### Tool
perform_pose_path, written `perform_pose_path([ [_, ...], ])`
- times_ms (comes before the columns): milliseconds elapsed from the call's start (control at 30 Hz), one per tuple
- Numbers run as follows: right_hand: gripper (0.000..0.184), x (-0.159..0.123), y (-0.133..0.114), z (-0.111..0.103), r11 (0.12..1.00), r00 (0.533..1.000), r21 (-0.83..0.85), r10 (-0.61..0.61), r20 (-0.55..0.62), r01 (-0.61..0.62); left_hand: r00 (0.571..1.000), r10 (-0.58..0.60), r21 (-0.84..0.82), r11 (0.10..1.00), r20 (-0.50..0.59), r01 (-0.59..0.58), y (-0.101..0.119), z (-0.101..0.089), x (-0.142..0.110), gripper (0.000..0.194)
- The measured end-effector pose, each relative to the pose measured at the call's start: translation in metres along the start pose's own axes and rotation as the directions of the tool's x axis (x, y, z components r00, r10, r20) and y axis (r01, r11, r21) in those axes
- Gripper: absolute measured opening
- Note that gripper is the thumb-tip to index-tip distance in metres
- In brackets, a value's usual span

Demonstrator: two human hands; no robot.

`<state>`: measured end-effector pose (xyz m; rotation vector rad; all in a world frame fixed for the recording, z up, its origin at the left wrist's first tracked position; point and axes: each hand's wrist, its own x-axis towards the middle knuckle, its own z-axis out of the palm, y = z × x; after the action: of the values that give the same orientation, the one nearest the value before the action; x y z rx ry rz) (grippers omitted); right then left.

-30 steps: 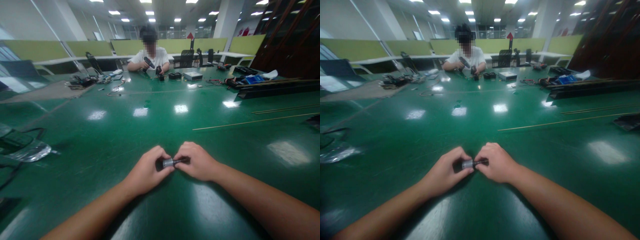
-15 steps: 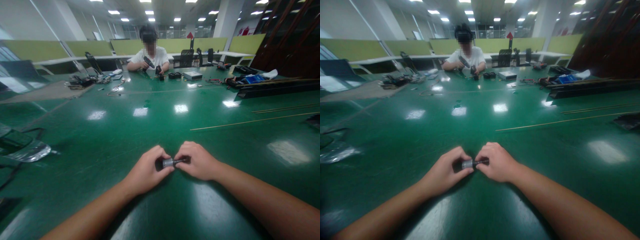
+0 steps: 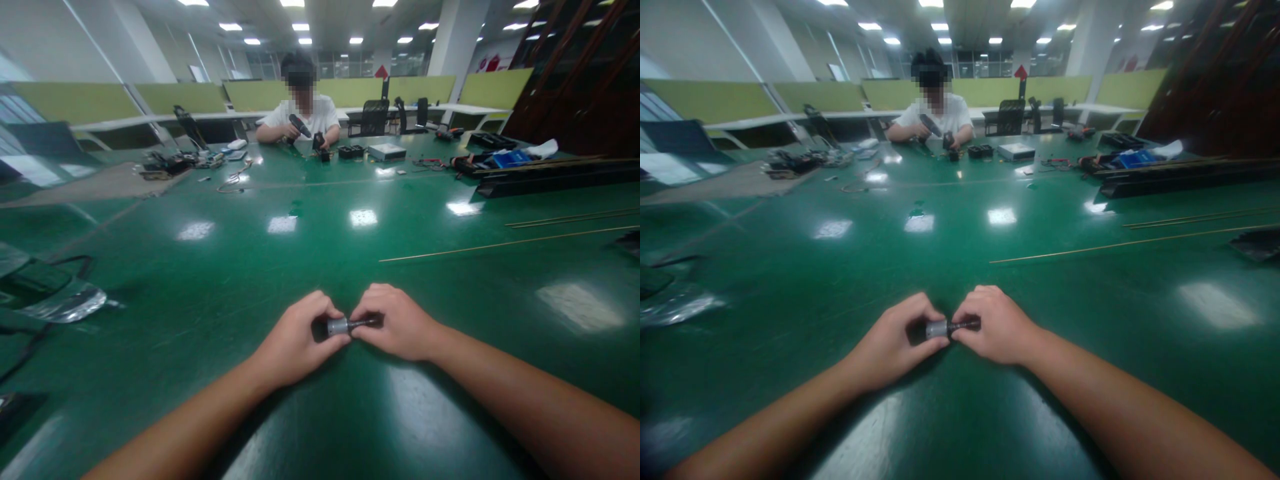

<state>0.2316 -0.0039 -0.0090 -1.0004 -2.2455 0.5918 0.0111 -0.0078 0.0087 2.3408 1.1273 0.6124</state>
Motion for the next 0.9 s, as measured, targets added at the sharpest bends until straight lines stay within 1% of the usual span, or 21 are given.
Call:
perform_pose_path([
  [467, 0.006, -0.0001, -0.0001, -0.0001, 1.0, 1.0, 0.004, -0.001, -0.014, 0.001, 1.0, -0.012, 0.002, 1.0, 0.002, 0.012, 0.0017, -0.0012, -0.0003, 0.014],
  [700, 0.006, -0.0002, -0.0021, -0.0008, 1.0, 1.0, -0.002, 0.024, -0.008, -0.024, 1.0, -0.012, 0.007, 1.0, -0.007, 0.012, 0.0003, -0.0009, -0.0009, 0.015],
  [900, 0.006, 0.0001, -0.0027, -0.0012, 1.0, 1.0, -0.003, 0.018, -0.007, -0.018, 1.0, -0.006, 0.006, 1.0, -0.008, 0.006, 0.0004, -0.0009, -0.001, 0.013],
])
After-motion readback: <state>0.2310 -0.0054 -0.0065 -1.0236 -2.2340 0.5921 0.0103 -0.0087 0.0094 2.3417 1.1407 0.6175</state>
